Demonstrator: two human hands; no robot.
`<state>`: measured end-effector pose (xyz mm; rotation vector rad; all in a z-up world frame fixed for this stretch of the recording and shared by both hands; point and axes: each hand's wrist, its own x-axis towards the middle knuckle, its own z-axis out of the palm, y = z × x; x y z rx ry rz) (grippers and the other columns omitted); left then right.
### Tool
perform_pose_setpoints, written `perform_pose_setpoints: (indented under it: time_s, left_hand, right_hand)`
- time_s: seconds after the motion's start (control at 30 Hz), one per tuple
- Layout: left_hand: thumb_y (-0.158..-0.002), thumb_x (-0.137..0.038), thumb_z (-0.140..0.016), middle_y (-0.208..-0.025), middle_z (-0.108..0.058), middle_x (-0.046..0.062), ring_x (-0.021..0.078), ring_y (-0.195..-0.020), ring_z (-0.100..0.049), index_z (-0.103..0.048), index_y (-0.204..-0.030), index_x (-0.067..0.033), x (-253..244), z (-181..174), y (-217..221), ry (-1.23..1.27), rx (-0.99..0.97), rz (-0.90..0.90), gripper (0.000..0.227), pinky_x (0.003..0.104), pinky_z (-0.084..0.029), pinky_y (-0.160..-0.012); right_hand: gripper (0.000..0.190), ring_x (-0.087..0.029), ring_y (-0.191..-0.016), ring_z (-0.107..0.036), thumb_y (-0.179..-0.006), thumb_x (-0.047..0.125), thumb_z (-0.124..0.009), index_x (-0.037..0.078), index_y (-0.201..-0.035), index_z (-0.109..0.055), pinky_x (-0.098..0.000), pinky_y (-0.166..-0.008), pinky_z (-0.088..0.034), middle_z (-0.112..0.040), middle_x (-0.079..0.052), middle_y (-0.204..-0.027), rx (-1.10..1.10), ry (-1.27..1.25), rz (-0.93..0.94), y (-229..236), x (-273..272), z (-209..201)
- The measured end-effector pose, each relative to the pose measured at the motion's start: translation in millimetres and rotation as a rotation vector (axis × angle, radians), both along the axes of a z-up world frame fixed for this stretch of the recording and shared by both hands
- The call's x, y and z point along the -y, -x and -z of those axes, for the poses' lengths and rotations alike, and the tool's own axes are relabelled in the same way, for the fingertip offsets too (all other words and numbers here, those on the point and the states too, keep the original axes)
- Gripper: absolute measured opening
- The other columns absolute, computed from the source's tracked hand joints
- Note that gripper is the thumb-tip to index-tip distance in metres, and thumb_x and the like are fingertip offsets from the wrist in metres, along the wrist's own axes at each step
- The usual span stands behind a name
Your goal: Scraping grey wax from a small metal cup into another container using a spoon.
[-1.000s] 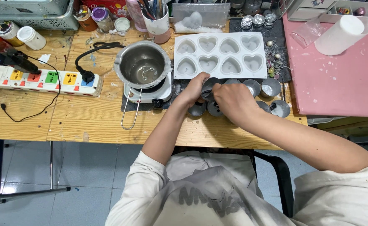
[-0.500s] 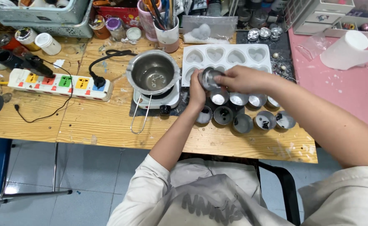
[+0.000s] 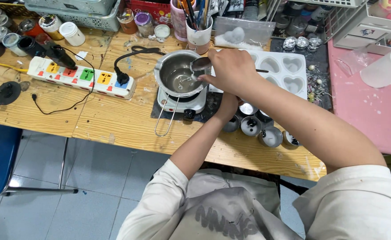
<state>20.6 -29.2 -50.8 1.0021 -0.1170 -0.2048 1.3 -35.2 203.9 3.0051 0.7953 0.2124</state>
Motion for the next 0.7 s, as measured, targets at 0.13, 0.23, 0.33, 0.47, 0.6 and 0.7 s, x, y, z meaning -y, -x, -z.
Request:
perform_pose_setpoints:
  time_s: [0.13,0.23,0.33,0.47,0.6,0.7]
  left_hand:
    - [-0.111,-0.033,-0.038,-0.070,-0.042,-0.003,0.0063,-0.054,-0.036,-0.045,-0.093,-0.0098,4,22,-6,0.088,0.013,0.042,0.030,0.024,-0.032,-0.049]
    - [-0.111,-0.034,-0.037,-0.068,-0.041,-0.002,0.0067,-0.052,-0.035,-0.045,-0.090,-0.0078,2,13,-3,0.068,0.053,0.033,0.034,0.026,-0.032,-0.047]
    - [-0.110,-0.036,-0.034,-0.065,-0.041,-0.002,0.0071,-0.050,-0.036,-0.044,-0.088,-0.0077,-2,-7,3,0.030,0.016,0.009,0.037,0.026,-0.034,-0.046]
    - [-0.110,-0.032,-0.036,-0.064,-0.040,-0.001,0.0075,-0.049,-0.035,-0.044,-0.088,-0.0058,0,-2,2,-0.048,0.101,0.017,0.035,0.026,-0.032,-0.045]
    - [-0.109,-0.025,-0.040,-0.068,-0.042,0.000,0.0086,-0.053,-0.037,-0.046,-0.091,-0.0022,1,17,-4,-0.208,0.274,0.011,0.030,0.027,-0.032,-0.046]
    - [-0.108,-0.033,-0.033,-0.069,-0.045,-0.001,0.0077,-0.053,-0.038,-0.045,-0.096,-0.0053,-8,-27,11,-0.139,0.153,0.058,0.032,0.026,-0.033,-0.047]
  right_hand:
    - [0.063,-0.034,-0.083,-0.073,-0.088,0.062,-0.068,0.002,-0.107,-0.068,-0.0469,-0.068,-0.058,-0.074,-0.014,-0.086,0.034,-0.013,-0.029,-3,2,9]
    - [0.062,-0.034,-0.077,-0.073,-0.093,0.061,-0.065,0.001,-0.106,-0.069,-0.0471,-0.067,-0.057,-0.073,-0.015,-0.080,0.074,-0.098,-0.066,-2,7,9]
    - [0.067,-0.035,-0.069,-0.071,-0.100,0.068,-0.059,0.002,-0.095,-0.072,-0.0458,-0.062,-0.056,-0.070,-0.016,-0.072,0.091,-0.089,0.000,2,7,0]
    - [0.077,-0.029,-0.055,-0.069,-0.092,0.078,-0.057,0.003,-0.083,-0.073,-0.0392,-0.050,-0.055,-0.066,-0.012,-0.060,0.212,-0.015,0.025,4,5,-2]
    - [0.078,-0.025,-0.049,-0.067,-0.086,0.080,-0.060,0.003,-0.085,-0.073,-0.0364,-0.045,-0.053,-0.065,-0.009,-0.057,0.299,-0.024,-0.030,3,5,0]
    - [0.079,-0.026,-0.051,-0.068,-0.093,0.079,-0.057,0.001,-0.086,-0.071,-0.0371,-0.047,-0.054,-0.067,-0.011,-0.058,0.224,0.022,-0.015,7,3,-11]
